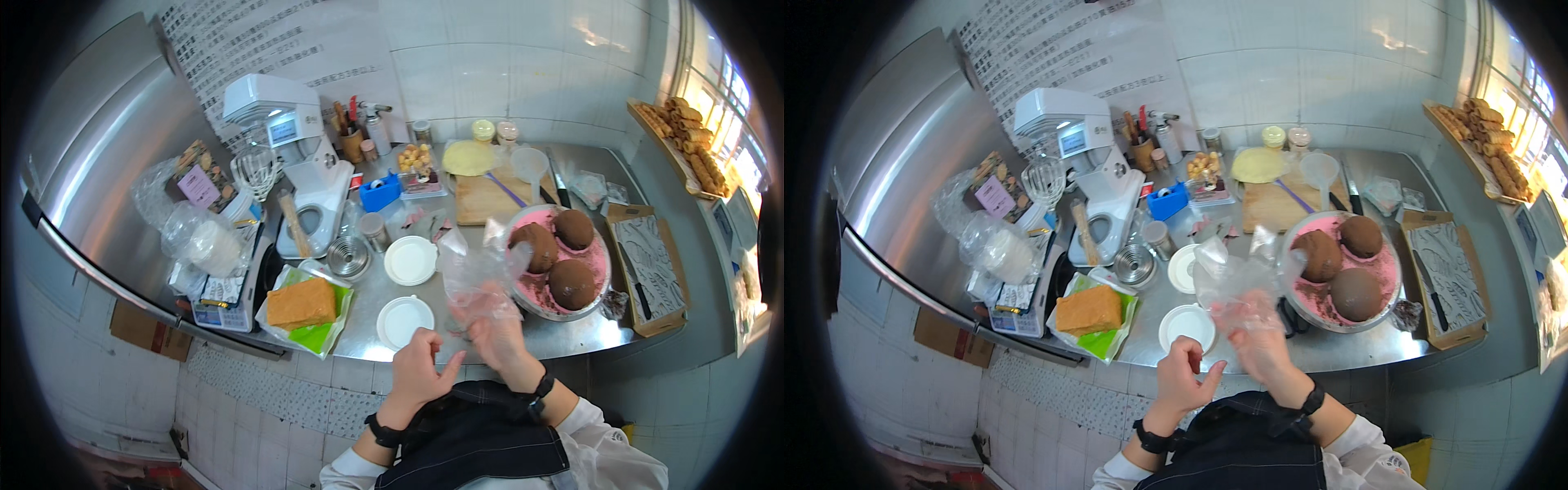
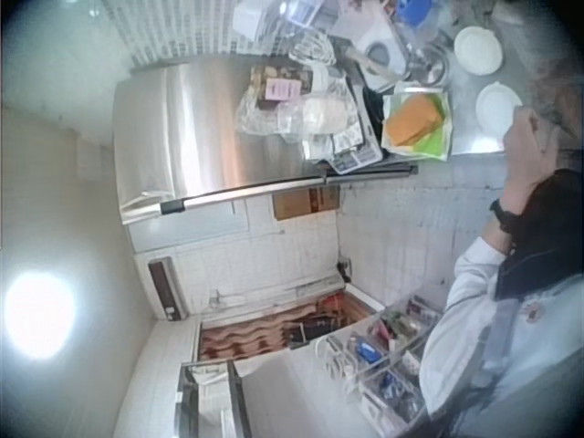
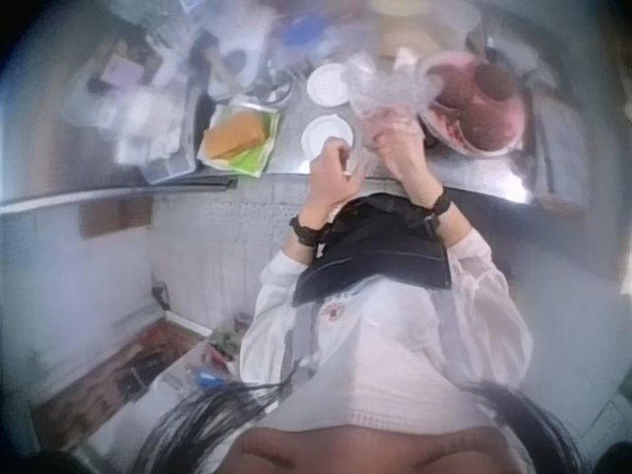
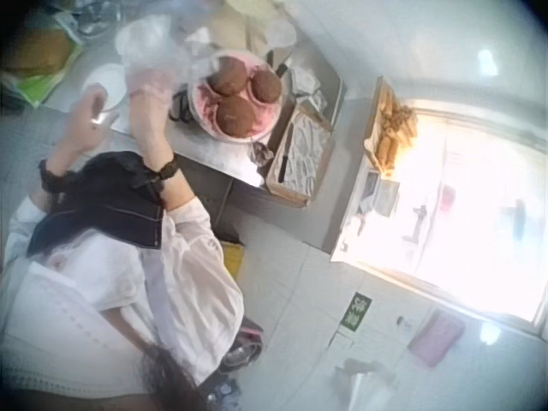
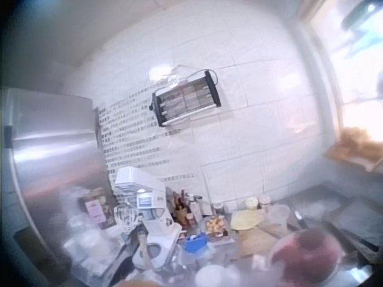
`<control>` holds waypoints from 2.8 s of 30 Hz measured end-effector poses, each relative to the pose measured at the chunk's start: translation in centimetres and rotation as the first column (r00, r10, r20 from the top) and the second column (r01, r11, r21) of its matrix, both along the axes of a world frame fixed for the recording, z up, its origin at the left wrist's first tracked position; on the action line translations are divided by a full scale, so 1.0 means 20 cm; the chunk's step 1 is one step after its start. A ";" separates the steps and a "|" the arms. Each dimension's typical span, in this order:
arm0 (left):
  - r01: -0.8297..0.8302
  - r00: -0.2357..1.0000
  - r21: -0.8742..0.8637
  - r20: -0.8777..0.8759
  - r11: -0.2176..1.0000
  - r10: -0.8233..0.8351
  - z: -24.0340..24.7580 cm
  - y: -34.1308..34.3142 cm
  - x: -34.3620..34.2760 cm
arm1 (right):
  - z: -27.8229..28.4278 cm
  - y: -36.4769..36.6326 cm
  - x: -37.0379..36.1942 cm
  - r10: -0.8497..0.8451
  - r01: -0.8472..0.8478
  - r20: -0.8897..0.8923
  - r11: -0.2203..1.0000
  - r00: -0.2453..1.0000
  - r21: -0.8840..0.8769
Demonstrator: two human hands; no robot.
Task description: The person retrieves a stack of white paper bowls from a display case, then portions pink dessert from a large metal bowl into the paper bowls. They wash the large bowl at a sink, dry it, and place it on the counter. The person also handles a blue carton and a plastic bag.
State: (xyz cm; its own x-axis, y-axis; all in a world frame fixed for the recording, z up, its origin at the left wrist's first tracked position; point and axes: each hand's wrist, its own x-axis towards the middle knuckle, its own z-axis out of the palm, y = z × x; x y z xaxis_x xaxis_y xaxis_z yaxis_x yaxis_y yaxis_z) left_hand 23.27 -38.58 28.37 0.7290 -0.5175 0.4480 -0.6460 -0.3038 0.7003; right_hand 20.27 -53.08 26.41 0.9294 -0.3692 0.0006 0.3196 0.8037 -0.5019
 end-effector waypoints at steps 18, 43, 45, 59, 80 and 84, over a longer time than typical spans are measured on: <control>0.361 0.931 0.121 -0.105 0.925 -0.350 -0.20 0.07 0.00 | -0.30 0.04 -0.15 -0.167 -0.015 -0.160 0.645 0.973 -0.764; 0.653 0.602 0.096 -0.668 0.751 -0.437 -0.15 0.14 0.03 | -0.07 -0.41 -0.44 -0.231 0.326 0.698 -0.756 0.678 -0.567; 0.475 0.595 0.048 -0.753 0.879 -0.280 -0.21 0.21 0.02 | -0.14 -0.58 -0.66 -0.562 0.173 0.490 -0.523 0.666 -0.835; 0.607 0.748 0.412 -0.007 0.680 -0.663 -0.02 -0.46 -0.14 | -0.05 -0.51 -0.65 -0.842 0.798 0.085 0.466 0.533 -0.383; 0.666 0.549 0.065 -0.718 0.743 -0.429 -0.26 -0.36 -0.03 | -0.32 -0.88 -0.57 -0.740 0.016 0.215 -0.267 0.637 -0.964; 0.407 0.508 -0.037 -0.821 0.913 -0.259 -0.35 -0.13 0.01 | -0.36 -0.86 -0.48 -0.809 -0.001 0.218 -0.261 0.546 -0.965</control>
State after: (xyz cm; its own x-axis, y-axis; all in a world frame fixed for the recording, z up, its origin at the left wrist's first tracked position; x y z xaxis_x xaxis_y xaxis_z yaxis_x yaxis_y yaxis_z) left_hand 23.45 -41.15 21.33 0.5000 -0.8027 -0.3250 0.0801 -0.3308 0.9403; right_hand 10.58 -70.21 19.28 0.5088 -0.6552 0.5585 -0.2470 -0.7325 -0.6343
